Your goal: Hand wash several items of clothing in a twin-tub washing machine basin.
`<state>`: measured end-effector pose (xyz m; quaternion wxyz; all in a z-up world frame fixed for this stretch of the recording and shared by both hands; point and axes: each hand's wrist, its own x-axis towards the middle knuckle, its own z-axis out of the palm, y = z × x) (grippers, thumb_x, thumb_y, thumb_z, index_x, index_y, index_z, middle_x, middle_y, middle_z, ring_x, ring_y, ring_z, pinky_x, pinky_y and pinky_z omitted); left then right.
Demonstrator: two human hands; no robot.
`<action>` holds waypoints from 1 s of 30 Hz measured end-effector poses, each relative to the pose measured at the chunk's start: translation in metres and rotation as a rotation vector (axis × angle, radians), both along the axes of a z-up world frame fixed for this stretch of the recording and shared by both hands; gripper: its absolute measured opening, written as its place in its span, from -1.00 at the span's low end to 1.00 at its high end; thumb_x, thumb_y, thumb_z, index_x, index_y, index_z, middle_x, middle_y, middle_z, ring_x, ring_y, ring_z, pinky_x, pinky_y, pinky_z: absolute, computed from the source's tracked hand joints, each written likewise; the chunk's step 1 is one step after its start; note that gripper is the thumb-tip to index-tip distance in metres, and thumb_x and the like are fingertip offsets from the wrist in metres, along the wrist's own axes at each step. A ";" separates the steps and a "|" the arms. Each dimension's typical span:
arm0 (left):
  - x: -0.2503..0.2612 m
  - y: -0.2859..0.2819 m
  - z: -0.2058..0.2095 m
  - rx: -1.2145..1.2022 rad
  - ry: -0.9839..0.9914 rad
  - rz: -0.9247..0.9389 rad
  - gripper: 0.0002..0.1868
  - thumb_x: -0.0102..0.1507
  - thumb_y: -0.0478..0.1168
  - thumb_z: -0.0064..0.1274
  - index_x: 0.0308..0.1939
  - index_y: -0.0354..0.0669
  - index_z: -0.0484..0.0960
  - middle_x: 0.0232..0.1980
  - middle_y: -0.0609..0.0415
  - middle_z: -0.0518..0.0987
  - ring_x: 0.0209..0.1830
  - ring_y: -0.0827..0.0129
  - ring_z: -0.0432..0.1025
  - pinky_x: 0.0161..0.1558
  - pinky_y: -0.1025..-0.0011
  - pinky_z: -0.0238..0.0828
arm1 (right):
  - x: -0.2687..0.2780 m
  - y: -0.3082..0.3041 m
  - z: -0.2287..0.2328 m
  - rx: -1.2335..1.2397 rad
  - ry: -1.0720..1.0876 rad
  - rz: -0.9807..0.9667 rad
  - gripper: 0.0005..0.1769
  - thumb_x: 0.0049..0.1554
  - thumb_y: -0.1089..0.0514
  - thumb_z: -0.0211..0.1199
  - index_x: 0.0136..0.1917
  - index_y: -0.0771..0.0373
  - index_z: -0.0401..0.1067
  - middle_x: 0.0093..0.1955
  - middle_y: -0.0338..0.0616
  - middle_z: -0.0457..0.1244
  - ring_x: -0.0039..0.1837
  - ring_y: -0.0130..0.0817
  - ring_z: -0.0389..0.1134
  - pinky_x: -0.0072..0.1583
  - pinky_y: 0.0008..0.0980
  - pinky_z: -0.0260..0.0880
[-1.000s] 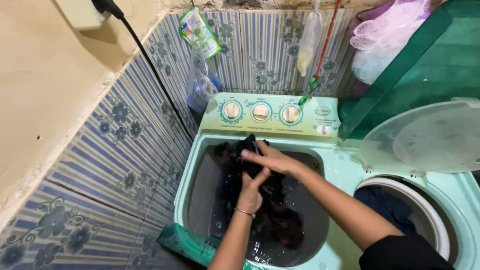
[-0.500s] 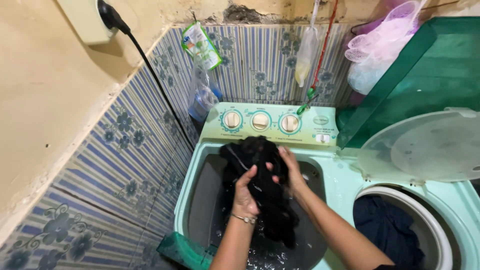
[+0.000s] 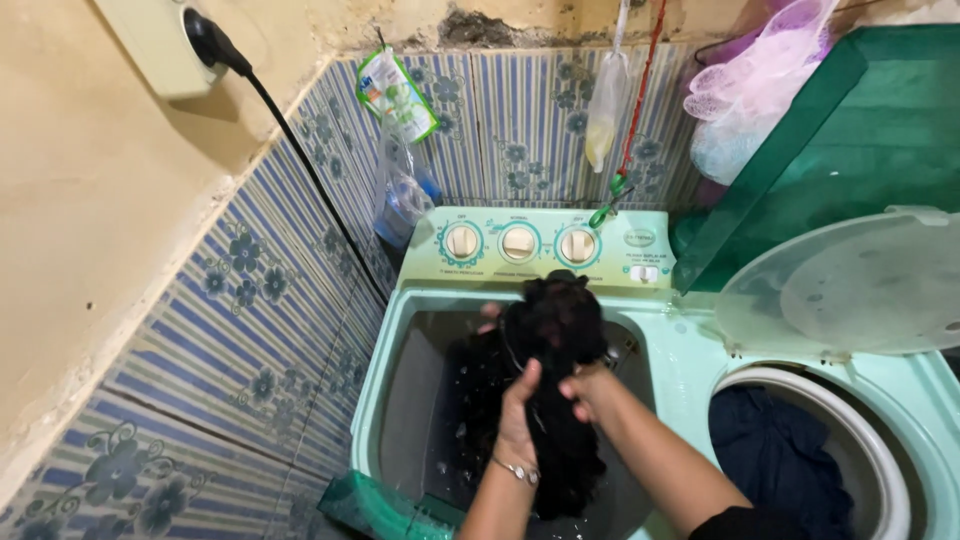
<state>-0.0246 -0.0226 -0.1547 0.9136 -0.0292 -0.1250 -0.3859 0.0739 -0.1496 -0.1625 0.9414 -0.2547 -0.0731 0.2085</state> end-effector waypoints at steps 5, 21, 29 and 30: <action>-0.004 0.001 0.017 0.216 -0.041 0.020 -0.50 0.39 0.03 0.18 0.18 -0.29 0.44 -0.08 -0.05 0.57 -0.11 0.06 0.56 -0.06 0.14 0.54 | 0.030 -0.027 0.022 -0.249 -0.065 -0.035 -0.64 0.03 0.09 0.37 0.08 0.20 0.42 -0.05 -0.15 0.38 -0.11 -0.30 0.40 -0.04 -0.36 0.43; 0.030 -0.005 0.005 1.173 -0.034 0.918 -0.34 0.02 -0.14 0.48 0.09 -0.37 0.56 -0.08 0.02 0.62 -0.21 0.34 0.51 -0.15 0.38 0.46 | 0.007 -0.033 0.116 -0.681 -0.426 0.102 0.14 0.02 -0.30 0.40 0.68 -0.02 -0.09 0.55 -0.02 0.11 0.47 -0.18 0.23 0.43 -0.22 0.24; 0.014 -0.003 0.061 0.341 0.204 0.154 -0.54 0.27 0.08 0.12 0.00 -0.24 0.64 -0.25 0.06 0.69 -0.44 0.33 0.54 -0.28 0.36 0.56 | 0.005 -0.005 0.052 0.363 -0.316 0.545 0.16 0.05 -0.63 0.13 0.63 0.10 0.01 0.42 0.19 0.22 0.36 0.19 0.34 0.32 0.06 0.35; 0.010 -0.005 0.067 0.282 0.241 0.103 -0.53 0.27 0.09 0.10 0.00 -0.26 0.63 -0.23 0.05 0.71 -0.43 0.32 0.54 -0.27 0.35 0.56 | -0.031 0.015 0.111 0.127 -0.301 0.240 0.17 -0.21 -0.59 0.35 0.50 -0.05 0.13 0.44 0.18 0.18 0.36 0.32 0.32 0.27 0.15 0.34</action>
